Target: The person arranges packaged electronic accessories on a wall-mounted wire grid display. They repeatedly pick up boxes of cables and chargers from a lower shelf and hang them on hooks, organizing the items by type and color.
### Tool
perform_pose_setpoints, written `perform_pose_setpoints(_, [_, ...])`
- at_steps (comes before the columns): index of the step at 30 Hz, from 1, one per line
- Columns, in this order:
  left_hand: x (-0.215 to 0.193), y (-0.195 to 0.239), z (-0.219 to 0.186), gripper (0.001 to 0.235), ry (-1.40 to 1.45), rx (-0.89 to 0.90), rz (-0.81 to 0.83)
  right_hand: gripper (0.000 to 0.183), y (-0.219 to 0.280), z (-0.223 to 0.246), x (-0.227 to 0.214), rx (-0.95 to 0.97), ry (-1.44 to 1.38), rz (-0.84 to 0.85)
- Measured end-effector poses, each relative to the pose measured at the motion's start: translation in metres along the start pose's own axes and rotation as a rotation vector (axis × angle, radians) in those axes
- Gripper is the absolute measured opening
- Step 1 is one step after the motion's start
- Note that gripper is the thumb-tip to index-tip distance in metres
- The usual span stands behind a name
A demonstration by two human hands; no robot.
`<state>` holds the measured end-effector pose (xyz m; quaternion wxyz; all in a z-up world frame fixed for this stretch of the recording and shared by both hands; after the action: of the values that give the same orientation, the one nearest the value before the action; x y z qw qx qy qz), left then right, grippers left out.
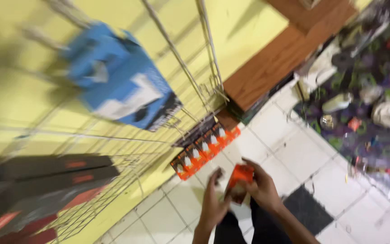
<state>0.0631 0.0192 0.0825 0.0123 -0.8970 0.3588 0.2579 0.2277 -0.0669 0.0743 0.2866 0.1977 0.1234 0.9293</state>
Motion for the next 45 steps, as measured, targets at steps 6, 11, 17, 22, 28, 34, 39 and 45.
perform_pose_setpoints(6, [-0.034, 0.024, -0.090, 0.085, 0.353, -0.081, -0.035, 0.075, 0.030, 0.116, 0.049, -0.106, 0.198, 0.255])
perform_pose_setpoints(11, [-0.101, 0.035, -0.138, 0.097, 0.388, 0.045, -0.412, 0.082, 0.045, 0.204, 0.106, -0.362, 0.295, 0.538])
perform_pose_setpoints(17, [-0.215, 0.063, -0.297, 0.098, 0.242, 0.457, -0.620, 0.063, 0.084, 0.366, 0.195, -0.921, 0.121, 0.631])
perform_pose_setpoints(22, [-0.313, 0.133, -0.469, 0.089, -0.262, 0.629, -0.824, 0.042, 0.150, 0.517, 0.257, -0.971, -0.067, 0.482])
perform_pose_setpoints(28, [-0.406, 0.196, -0.636, 0.068, -0.515, 0.906, -1.116, 0.054, 0.252, 0.662, 0.343, -1.356, -0.117, 0.751])
perform_pose_setpoints(34, [-0.439, 0.194, -0.725, 0.077, -0.708, 1.312, -1.309, 0.056, 0.267, 0.743, 0.370, -1.423, -0.254, 0.757])
perform_pose_setpoints(39, [-0.457, 0.129, -0.765, 0.088, -0.657, 0.994, -1.133, 0.056, 0.235, 0.797, 0.371, -1.436, -0.329, 0.631])
perform_pose_setpoints(45, [-0.471, 0.083, -0.779, 0.089, -0.551, 0.921, -1.049, 0.054, 0.202, 0.826, 0.378, -1.384, -0.237, 0.564])
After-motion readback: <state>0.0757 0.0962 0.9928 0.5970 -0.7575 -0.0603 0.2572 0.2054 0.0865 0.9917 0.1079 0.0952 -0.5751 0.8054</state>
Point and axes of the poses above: each hand's wrist, its own y-axis away from the middle knuckle, its own x-axis out of the palm, z = x × y, the point moved 7 cm from there along -y, towards the middle knuckle, and after that the axes turned 14 degrees about -y, right-handed, at the moved point
